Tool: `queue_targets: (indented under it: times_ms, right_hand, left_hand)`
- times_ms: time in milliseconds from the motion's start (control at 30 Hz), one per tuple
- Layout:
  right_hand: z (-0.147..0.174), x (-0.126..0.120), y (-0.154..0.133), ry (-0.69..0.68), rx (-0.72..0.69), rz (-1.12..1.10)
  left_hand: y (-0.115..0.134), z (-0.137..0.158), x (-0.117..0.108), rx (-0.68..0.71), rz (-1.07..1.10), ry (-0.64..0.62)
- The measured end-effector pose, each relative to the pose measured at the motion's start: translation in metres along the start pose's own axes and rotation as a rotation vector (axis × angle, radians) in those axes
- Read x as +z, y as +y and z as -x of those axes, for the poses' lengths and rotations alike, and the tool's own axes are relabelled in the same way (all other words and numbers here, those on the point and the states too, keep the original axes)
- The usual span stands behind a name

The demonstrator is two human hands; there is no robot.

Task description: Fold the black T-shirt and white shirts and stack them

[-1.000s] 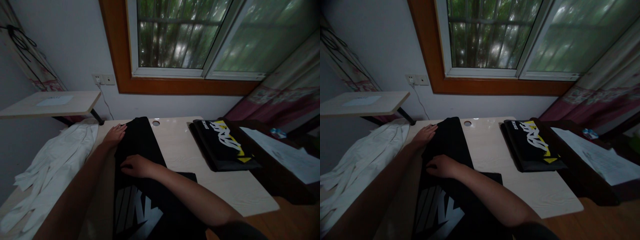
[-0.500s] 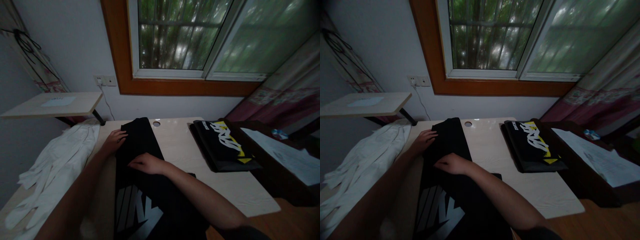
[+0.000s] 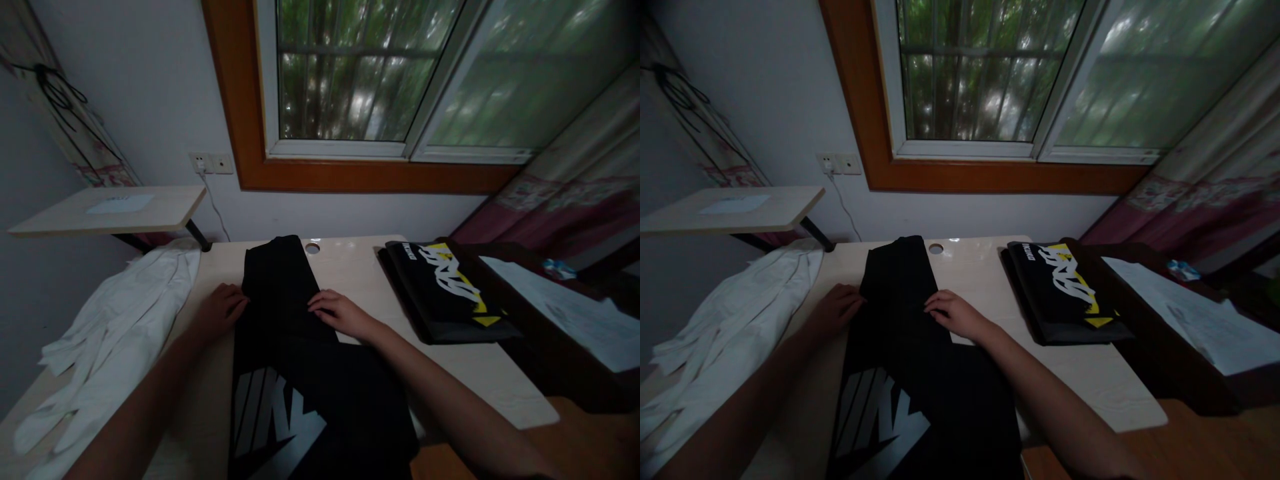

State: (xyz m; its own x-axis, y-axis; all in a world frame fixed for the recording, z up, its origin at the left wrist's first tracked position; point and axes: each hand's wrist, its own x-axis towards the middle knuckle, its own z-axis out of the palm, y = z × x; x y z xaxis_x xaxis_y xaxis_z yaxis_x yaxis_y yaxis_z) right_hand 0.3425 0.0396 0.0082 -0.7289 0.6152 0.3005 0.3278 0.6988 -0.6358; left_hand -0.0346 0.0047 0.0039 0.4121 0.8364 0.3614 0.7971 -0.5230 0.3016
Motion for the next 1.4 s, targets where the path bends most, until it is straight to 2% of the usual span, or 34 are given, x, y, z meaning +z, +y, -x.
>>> queue_targets:
  times_ms: [200,467,767,967,1167,1333,1400]
  right_hand:
    - [0.009,-0.013,0.007,-0.036,-0.027,0.148]
    - [0.001,-0.026,0.035,-0.02,0.015,0.22]
    - [-0.021,-0.031,0.062,0.018,0.044,0.26]
    - [-0.039,-0.034,0.073,0.041,0.102,0.265]
    - [-0.044,-0.029,0.083,0.06,0.12,0.244]
    - [-0.032,-0.028,0.083,0.058,0.116,0.209]
    - [-0.025,-0.03,0.077,0.04,0.103,0.178]
  left_hand:
    - [0.006,-0.016,0.006,0.018,-0.119,0.002]
    - [0.002,-0.051,0.016,-0.015,-0.245,-0.003]
    - [-0.014,-0.089,0.033,-0.171,-0.205,0.082]
    - [-0.031,-0.106,0.047,-0.224,-0.153,0.122]
    - [-0.033,-0.103,0.055,-0.229,-0.142,0.172]
    - [-0.022,-0.083,0.051,-0.049,-0.118,0.161]
    - [-0.015,-0.07,0.048,-0.02,-0.125,0.139]
